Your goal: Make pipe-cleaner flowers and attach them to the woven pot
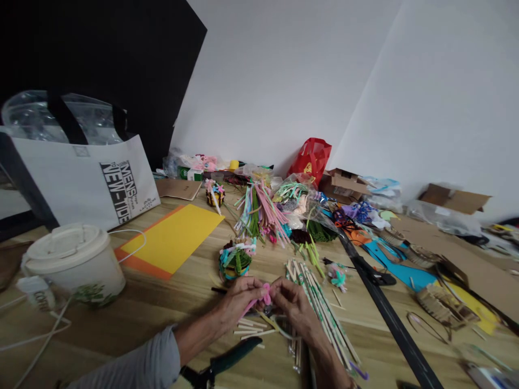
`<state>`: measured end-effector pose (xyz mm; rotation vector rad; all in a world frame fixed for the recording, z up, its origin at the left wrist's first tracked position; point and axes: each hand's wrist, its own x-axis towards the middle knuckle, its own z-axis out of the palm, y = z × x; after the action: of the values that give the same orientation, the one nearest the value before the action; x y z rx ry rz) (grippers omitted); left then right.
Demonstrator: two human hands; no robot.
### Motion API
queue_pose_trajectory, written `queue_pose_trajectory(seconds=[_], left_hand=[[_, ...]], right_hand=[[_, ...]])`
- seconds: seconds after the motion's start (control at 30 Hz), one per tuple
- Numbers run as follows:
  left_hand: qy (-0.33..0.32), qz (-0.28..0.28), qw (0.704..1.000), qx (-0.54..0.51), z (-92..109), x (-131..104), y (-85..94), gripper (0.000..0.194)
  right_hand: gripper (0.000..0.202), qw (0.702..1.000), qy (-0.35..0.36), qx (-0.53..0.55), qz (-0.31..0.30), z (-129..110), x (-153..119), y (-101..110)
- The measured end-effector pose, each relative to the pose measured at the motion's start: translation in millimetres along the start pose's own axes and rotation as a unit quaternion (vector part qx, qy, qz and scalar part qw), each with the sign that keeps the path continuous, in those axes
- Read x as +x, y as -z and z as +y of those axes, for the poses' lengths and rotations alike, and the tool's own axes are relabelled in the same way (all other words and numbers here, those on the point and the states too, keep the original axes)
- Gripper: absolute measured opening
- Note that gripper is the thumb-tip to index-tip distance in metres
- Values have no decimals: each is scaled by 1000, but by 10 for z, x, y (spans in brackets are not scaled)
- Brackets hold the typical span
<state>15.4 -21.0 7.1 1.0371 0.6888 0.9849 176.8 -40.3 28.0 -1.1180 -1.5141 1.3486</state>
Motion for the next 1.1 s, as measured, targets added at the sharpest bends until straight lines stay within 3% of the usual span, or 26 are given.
queue_pose_trajectory(seconds=[0.13, 0.23, 0.33, 0.53, 0.67, 0.83, 1.1], left_hand=[[90, -71, 985, -125, 7, 8, 47, 14], [146, -80, 966, -199, -9, 9, 68, 7], [171, -72, 955, -231, 0, 4, 48, 5], [62, -26, 983, -171, 44, 28, -12, 15], [42, 23, 994, -100, -9, 59, 21, 26], [-6, 40, 998, -40, -66, 34, 18, 29], [-79, 53, 990, 99, -61, -4, -1, 28]], right_hand=[[34, 990, 70, -119, -12, -94, -54, 27], [34, 975, 121, -184, -10, -117, -76, 50], [32, 977, 117, -180, -4, -75, -55, 55], [47, 998, 23, -49, 42, 54, 33, 43], [57, 997, -35, 19, 59, 113, 68, 46], [59, 998, -36, 13, 46, 185, 78, 9], [46, 998, -30, 38, 29, 144, 46, -55]])
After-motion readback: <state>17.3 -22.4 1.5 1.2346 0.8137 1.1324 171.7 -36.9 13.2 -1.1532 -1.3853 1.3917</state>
